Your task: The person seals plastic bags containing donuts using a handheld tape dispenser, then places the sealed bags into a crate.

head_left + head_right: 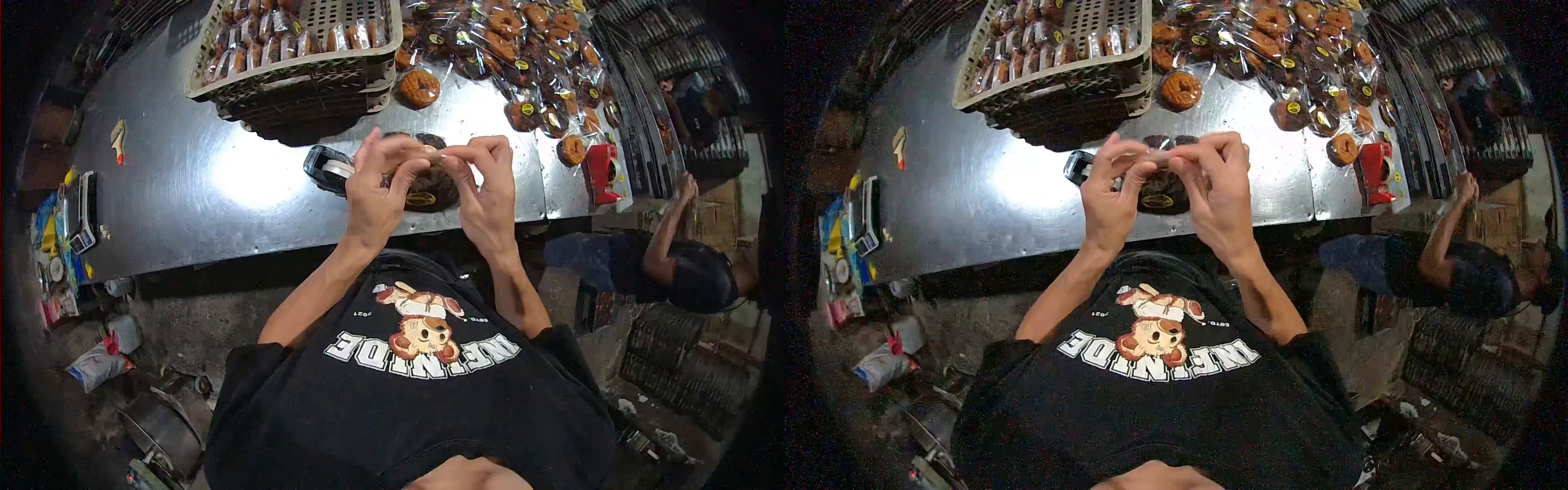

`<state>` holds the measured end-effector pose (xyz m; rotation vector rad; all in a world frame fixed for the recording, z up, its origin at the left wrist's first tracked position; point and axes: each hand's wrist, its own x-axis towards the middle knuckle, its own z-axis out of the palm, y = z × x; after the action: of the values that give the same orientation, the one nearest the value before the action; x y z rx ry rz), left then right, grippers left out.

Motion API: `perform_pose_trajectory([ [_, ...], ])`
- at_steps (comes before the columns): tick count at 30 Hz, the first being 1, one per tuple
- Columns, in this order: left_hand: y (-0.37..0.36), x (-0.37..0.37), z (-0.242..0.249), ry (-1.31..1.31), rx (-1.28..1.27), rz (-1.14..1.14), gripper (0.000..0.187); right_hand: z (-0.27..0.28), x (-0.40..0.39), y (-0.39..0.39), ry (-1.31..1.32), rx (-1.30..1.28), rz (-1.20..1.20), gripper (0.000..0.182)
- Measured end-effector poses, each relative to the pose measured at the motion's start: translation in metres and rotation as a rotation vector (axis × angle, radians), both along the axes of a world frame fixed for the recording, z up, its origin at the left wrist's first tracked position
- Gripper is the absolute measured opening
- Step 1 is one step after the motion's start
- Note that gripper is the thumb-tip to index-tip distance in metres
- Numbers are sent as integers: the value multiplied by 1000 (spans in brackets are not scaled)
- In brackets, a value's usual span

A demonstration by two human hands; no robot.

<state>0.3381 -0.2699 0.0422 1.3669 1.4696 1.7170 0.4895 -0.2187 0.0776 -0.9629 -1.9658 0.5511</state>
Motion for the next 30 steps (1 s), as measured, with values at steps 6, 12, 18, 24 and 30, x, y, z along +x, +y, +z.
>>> perform_pose_trajectory([
  [6, 4, 8, -10, 381, -137, 29, 18, -24, 17, 12, 163, -323, 123, 14],
  [12, -7, 29, -33, -304, -238, 69, 24, -37, 24, 6, -44, -11, 169, 27],
  [18, -23, 43, -26, -159, -41, 229, 19, -38, 19, 10, -30, -40, 206, 20],
  [24, -40, 33, -36, 14, 55, 311, 18, -39, 7, 6, 151, -242, 297, 11],
  [30, -36, 18, -29, -300, -3, 342, 21, -60, -30, -24, 629, -754, 382, 20],
])
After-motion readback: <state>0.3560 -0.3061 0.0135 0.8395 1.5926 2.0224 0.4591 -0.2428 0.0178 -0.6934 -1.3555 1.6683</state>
